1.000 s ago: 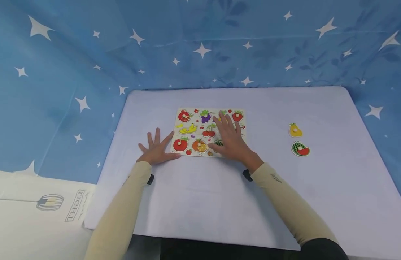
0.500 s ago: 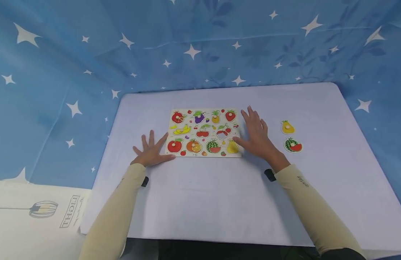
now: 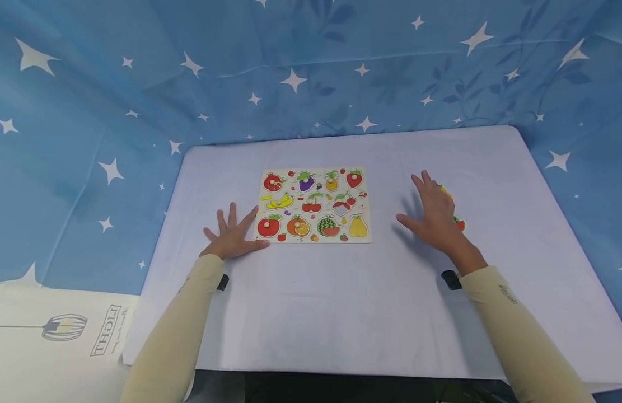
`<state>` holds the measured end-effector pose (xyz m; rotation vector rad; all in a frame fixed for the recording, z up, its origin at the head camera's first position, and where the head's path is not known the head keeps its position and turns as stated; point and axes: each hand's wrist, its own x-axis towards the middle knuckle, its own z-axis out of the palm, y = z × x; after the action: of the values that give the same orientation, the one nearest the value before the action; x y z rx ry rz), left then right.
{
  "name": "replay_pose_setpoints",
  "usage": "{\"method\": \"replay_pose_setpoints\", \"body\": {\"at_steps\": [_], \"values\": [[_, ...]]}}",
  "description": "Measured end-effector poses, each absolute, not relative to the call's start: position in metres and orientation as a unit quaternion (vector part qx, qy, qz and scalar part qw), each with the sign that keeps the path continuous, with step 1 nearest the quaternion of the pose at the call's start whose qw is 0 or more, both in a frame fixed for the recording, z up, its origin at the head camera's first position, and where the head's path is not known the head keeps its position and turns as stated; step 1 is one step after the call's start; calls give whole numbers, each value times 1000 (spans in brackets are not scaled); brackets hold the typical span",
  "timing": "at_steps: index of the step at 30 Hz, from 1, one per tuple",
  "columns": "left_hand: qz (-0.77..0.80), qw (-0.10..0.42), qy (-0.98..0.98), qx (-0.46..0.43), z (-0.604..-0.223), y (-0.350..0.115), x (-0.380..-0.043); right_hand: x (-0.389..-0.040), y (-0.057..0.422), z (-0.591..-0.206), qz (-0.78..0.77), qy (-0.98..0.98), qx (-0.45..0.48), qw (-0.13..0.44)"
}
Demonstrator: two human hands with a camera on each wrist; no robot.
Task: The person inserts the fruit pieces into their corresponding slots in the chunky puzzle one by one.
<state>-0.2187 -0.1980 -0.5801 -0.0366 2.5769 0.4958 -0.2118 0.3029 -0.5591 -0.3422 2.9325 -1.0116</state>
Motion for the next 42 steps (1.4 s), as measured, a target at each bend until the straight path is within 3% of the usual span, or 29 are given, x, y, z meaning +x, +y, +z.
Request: {"method": "replay_pose_setpoints", "body": {"at_steps": [15, 30, 42], "values": [[191, 252, 949, -7, -577, -198, -216, -199, 351, -570, -327, 943, -58, 7], [189, 255, 948, -6, -573, -197, -214, -183, 373, -573, -317, 946, 35, 62], [185, 255, 949, -4, -576, -198, -216, -180, 380, -581, -329, 942, 52, 34]]}}
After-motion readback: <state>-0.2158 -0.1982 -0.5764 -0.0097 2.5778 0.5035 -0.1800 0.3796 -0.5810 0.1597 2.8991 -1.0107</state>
